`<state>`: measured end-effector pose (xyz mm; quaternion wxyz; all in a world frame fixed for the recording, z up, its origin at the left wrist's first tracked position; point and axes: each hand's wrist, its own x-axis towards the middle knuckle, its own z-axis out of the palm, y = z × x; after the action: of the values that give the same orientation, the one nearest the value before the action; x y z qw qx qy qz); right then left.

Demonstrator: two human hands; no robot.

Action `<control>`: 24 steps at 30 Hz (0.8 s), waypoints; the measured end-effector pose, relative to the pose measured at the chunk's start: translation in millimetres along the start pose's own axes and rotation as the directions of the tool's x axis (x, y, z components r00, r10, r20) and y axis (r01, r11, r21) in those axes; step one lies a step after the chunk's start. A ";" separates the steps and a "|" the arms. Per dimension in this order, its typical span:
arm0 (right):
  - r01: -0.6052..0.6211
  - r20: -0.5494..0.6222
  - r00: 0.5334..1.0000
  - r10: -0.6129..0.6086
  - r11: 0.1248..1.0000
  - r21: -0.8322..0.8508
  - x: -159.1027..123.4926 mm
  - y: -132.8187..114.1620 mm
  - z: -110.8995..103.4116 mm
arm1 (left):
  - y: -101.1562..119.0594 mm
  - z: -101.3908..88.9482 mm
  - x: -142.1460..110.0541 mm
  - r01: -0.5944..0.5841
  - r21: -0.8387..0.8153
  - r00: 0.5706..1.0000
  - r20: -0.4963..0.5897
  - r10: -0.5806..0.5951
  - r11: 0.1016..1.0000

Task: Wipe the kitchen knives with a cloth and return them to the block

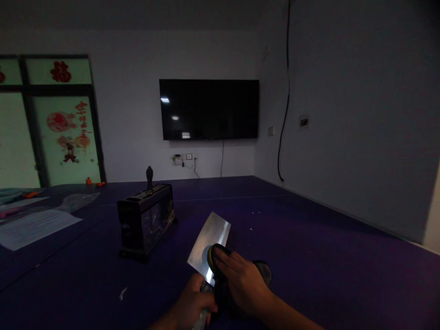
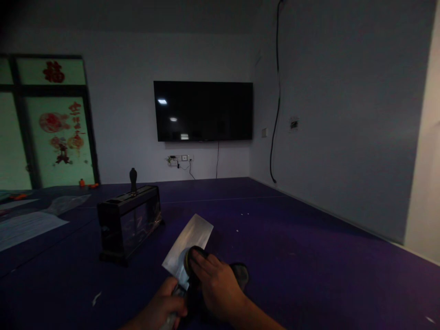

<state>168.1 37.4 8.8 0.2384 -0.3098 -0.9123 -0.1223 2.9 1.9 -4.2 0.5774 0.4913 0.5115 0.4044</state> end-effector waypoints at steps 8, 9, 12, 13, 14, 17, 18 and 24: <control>-0.015 -0.002 1.000 0.015 0.998 0.065 -0.4 -0.3 -1.2 | 4.6 1.1 -4.4 -0.015 -0.013 1.000 0.008 0.015 1.000; -0.010 0.000 1.000 0.010 0.998 0.063 -0.7 0.1 -0.8 | 4.4 1.2 -4.2 -0.020 -0.022 1.000 0.013 0.021 1.000; -0.007 -0.003 1.000 0.007 0.999 0.048 -1.2 0.6 0.3 | -0.4 0.7 0.8 -0.030 -0.022 0.999 0.010 0.031 0.999; -0.007 -0.004 1.000 0.008 0.999 0.042 -1.2 0.5 0.4 | -3.3 0.2 3.9 -0.033 -0.015 0.999 0.006 0.034 0.999; -0.006 -0.004 1.000 0.007 0.999 0.036 -1.2 0.2 0.4 | -6.6 -0.5 7.3 -0.036 -0.008 0.999 0.006 0.037 0.999; 0.008 -0.009 1.000 -0.008 1.000 0.021 -1.2 -0.5 0.1 | -14.6 -2.5 15.4 -0.052 -0.010 0.998 0.035 0.053 0.999; 0.014 -0.014 1.000 -0.014 1.000 0.017 -1.2 -0.5 0.2 | -15.6 -2.9 16.3 -0.051 -0.007 0.998 0.040 0.051 0.999; 0.052 -0.031 0.998 -0.052 0.999 0.013 -1.4 2.4 2.7 | -3.5 0.7 3.2 -0.014 0.035 1.000 0.006 0.014 0.999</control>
<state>169.6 39.6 5.9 0.2510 -0.2825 -0.9171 -0.1267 3.9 4.2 -8.3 0.5673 0.5060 0.5137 0.3978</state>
